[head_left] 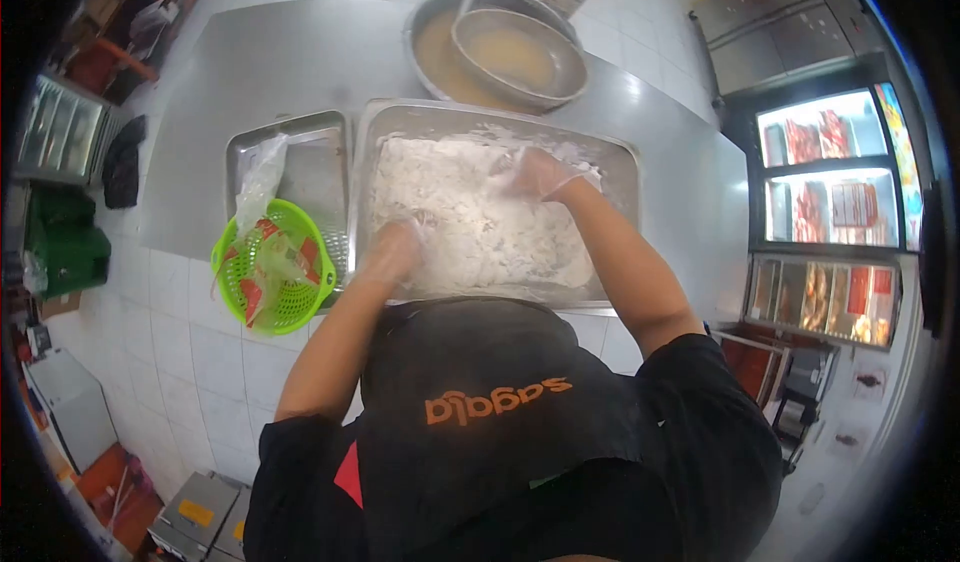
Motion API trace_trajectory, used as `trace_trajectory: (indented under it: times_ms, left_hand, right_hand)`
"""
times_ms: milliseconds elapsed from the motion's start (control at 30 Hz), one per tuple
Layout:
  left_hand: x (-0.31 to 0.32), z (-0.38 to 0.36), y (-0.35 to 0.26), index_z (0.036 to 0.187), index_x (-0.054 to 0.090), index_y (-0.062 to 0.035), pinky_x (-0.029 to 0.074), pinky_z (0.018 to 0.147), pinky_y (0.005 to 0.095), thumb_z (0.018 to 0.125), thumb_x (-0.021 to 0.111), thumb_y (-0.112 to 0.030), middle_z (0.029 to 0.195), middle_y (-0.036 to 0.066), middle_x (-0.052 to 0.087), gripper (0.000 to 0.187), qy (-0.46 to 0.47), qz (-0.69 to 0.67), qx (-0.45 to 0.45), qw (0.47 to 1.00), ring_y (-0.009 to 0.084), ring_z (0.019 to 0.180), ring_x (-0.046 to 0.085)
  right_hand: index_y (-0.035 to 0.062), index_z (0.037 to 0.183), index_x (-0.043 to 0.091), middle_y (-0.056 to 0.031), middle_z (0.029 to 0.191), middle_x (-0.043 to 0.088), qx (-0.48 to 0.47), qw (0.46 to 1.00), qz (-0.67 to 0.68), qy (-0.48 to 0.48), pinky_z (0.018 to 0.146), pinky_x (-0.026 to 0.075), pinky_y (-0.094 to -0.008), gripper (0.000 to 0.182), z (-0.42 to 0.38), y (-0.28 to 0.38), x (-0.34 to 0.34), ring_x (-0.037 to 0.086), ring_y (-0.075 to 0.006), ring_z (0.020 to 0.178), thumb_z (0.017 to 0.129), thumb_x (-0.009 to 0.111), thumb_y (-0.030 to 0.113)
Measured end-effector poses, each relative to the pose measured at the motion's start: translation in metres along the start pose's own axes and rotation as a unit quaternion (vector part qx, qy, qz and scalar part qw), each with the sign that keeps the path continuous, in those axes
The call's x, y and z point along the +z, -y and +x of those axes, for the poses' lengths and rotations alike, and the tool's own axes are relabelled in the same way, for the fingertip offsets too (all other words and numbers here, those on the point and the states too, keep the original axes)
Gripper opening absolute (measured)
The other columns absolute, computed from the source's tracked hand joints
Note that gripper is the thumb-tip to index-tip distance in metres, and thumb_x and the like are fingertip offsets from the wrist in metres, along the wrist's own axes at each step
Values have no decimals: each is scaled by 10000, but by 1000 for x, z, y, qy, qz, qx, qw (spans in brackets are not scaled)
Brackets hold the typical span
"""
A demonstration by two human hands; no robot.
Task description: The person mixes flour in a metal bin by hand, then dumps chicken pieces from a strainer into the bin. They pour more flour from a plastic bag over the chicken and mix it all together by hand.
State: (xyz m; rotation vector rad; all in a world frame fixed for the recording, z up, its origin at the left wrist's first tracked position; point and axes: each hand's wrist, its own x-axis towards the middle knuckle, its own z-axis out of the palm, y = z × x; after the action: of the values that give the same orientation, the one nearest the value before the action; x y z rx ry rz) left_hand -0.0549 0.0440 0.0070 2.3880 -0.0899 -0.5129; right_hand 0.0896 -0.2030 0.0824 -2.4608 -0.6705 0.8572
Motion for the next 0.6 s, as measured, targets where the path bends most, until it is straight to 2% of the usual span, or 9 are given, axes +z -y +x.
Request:
trace_trajectory:
  times_ms: [67,133,200,267,367,400,467,567,600]
  left_hand:
    - [-2,10,-12,1294,580,-68,500,953,385,910,620,-254,1220,234,628,428,26,-66,108,992,356,1102,625]
    - [-21,2,-62,1374,533,-72,460,1036,388,918,614,-256,1380,238,539,498,35,-125,228,965,373,1221,560]
    - [-7,4,-92,1455,442,-87,393,1105,411,901,631,-294,1494,210,410,622,185,-269,177,929,389,1311,471]
    - [10,17,-91,1514,365,-111,344,1147,439,877,651,-340,1565,192,316,735,237,-189,151,941,399,1369,409]
    - [0,11,-109,1546,313,-180,279,1175,488,834,665,-408,1592,198,245,826,215,218,83,948,405,1427,318]
    - [10,10,-95,1520,360,-187,314,1150,479,831,666,-402,1548,211,312,783,190,237,102,947,397,1395,367]
    - [40,11,-38,1469,455,-202,385,1100,462,825,666,-389,1460,235,448,703,146,273,136,941,382,1331,465]
    - [59,23,-4,1305,598,-74,515,908,465,893,550,-235,1188,247,651,445,133,258,23,957,398,1063,657]
    - [54,23,2,1303,598,-92,518,904,443,872,590,-261,1161,239,661,463,144,267,12,953,387,1037,662]
  right_hand:
    - [90,1093,730,-211,1058,706,156,978,-106,92,833,527,-398,432,-24,-23,-15,683,-319,917,779,723,387]
    - [119,1145,717,-199,986,713,80,971,-201,99,779,527,-421,464,-38,-102,-9,679,-302,807,783,711,409]
    - [156,1225,680,-211,1088,692,119,966,-202,109,861,516,-413,534,-56,-103,-33,675,-306,924,794,691,472]
    - [169,1301,630,-217,1174,667,103,974,-190,61,938,498,-410,589,-53,-110,-37,658,-318,1033,807,676,488]
    - [165,1366,570,-231,1271,619,56,987,-143,-44,1018,471,-419,620,-28,-115,7,617,-348,1156,825,652,456]
    - [174,1361,574,-247,1295,598,78,988,-124,-52,1027,467,-427,606,-17,-96,20,606,-356,1176,829,640,456]
    - [122,1364,559,-279,1309,574,2,991,-78,-109,1024,467,-442,611,15,-92,54,590,-375,1194,840,620,431]
    - [76,1361,552,-273,1325,563,-14,988,-130,-85,1048,445,-441,585,71,-101,98,563,-374,1226,856,590,368]
    - [77,1368,546,-264,1343,551,-19,986,-146,-78,1062,431,-438,584,82,-96,102,548,-373,1242,856,583,354]
